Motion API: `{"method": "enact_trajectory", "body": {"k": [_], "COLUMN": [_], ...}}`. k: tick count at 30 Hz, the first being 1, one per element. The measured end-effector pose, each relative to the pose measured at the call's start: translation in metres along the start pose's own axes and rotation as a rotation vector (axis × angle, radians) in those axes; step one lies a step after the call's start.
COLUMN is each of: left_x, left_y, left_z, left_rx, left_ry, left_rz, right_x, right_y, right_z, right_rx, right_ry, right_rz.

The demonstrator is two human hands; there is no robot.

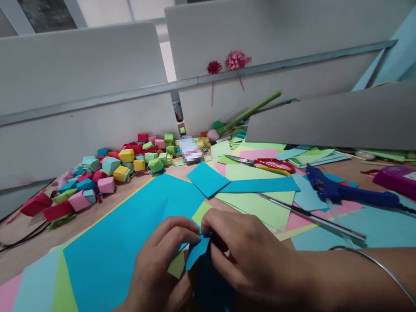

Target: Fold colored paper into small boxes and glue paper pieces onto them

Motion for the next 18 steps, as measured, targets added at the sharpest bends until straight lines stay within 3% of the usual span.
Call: {"method": "enact_trajectory", "body": {"k": [5,10,14,18], "left_x": [0.012,0.018,0.025,0.025], "left_y": [0.0,0.001,0.0,-0.001], "left_z": [-0.006,-0.012,-0.013,-0.01], "left_rx": [-0.012,0.01,0.013,-0.022], "left_ry": [0.282,0.547,0.608,0.591], "left_rz": [0.198,0.315,0.411,0.375], "right_x": [0.003,-0.004,-0.001,0.006], "right_y": [-0.002,-0.007,-0.008,-0.006], "right_z": [0.005,0.009,0.011,0.013], "right_rx": [-0.068,-0.088,-0.109,-0.152], "right_ry": [-0.011,-0.148,-0.282,-0.324], "right_rz": [0.039,-0.01,0.069,0.195]}}
Point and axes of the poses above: each hand's wrist, its own y-axis away from the middle knuckle, its own z-axis out of the back of the hand, x = y × z, the point moved 9 cm from there along -y, towards the middle knuckle, and after that the axes turned 2 degrees about y, right-handed, at the moved point
